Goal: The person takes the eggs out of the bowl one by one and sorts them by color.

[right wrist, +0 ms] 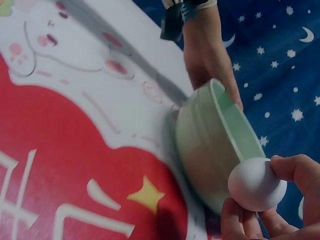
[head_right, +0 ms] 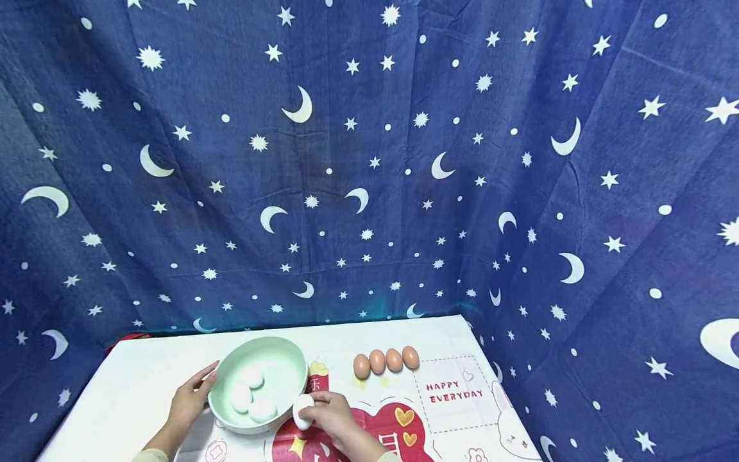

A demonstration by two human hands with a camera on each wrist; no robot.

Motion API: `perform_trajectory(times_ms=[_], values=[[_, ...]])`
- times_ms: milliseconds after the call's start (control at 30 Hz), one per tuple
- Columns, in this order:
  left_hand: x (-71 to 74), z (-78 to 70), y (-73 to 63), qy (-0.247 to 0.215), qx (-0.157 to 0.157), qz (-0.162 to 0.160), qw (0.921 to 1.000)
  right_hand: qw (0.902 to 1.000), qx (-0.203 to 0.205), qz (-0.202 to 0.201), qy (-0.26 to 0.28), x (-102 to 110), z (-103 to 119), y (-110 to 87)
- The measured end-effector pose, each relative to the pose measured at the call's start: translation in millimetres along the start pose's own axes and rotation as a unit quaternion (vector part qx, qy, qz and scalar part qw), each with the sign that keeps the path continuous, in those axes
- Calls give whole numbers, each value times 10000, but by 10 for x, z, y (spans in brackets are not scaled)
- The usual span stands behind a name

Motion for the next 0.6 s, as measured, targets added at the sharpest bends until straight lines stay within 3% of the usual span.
perform_trajectory(times_ms=[267, 600], values=[[-6, -10, -6, -57, 69, -7, 10000, 9996, -46, -151, -251, 343, -209, 3], [-10, -5, 0, 68, 20, -50, 10000, 9955, 48, -665, -681, 849, -267, 45]])
Point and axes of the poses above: each hand's wrist, its own y-axis towards the middle knuckle, its own x-axis out of the back of the hand, z = x × y, the point moved 1 cm from there along y, towards the middle knuckle, and after that the axes turned 6 degrees about -x, right-handed, at the moved point
